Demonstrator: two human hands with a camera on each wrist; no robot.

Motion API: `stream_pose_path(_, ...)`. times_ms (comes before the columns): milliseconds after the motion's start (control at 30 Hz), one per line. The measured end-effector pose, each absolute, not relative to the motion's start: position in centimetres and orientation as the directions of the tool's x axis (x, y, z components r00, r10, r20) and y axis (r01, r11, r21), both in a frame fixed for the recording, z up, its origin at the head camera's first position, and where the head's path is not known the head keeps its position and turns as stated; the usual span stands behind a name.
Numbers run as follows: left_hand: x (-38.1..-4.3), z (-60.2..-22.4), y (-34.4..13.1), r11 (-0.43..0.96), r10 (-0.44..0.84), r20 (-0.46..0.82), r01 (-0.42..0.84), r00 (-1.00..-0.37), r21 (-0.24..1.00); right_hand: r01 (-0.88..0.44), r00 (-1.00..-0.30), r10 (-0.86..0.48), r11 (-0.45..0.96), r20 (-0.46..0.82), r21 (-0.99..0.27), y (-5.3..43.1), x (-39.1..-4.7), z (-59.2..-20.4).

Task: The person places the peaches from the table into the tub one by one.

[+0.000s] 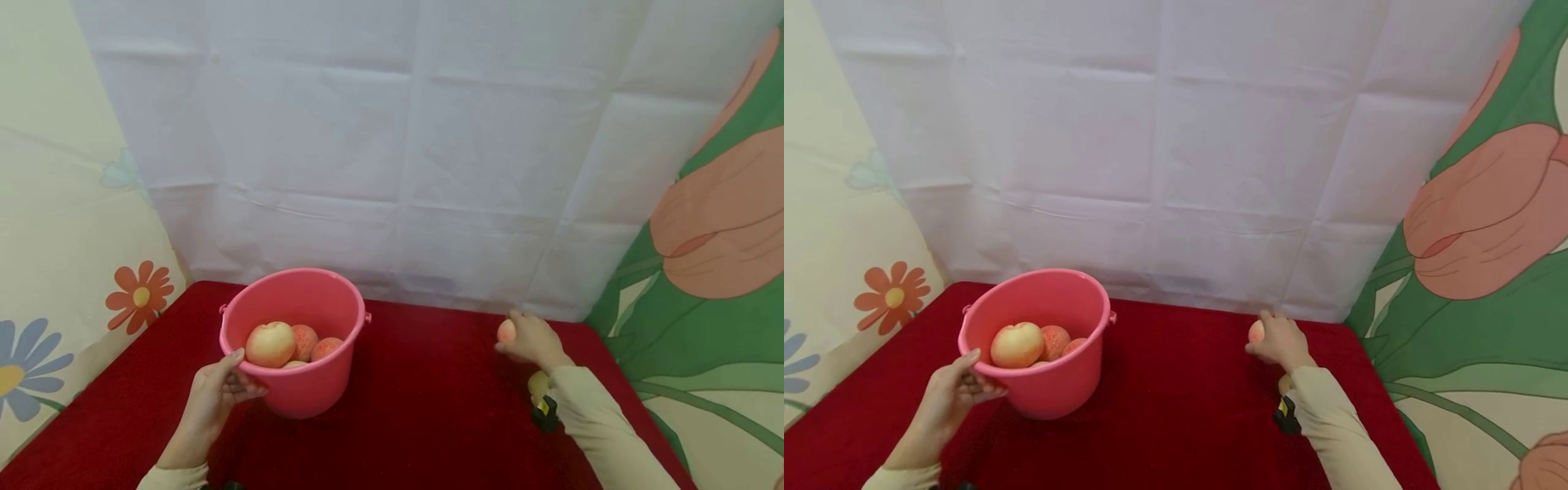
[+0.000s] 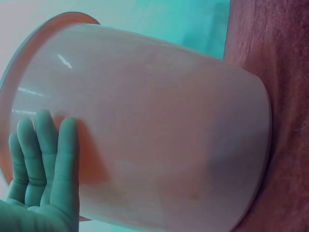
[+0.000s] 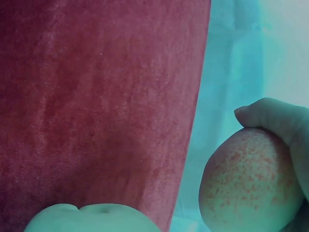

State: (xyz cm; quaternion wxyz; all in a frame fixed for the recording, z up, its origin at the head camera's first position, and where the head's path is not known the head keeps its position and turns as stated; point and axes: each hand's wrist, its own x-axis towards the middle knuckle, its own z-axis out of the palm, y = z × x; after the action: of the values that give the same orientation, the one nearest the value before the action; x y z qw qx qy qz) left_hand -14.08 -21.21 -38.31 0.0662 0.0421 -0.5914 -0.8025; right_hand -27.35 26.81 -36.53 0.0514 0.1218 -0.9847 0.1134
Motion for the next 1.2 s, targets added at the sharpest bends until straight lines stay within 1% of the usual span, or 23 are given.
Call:
stream_pose_path(667, -14.2, -38.3, -21.1, -0.284, -0.172, -0.006, 0.044, -0.985, 0.958, -0.277, -0.957, -0.251, 0.941, 0.145, -0.194, 27.6, -27.4, -33.8)
stream_pose_path(1200, -14.2, -38.4, -21.2, -0.297, -0.171, 0.01, 0.061, -0.985, 0.953, -0.324, -0.936, -0.288, 0.929, 0.2, -0.179, 27.1, -27.1, -31.9)
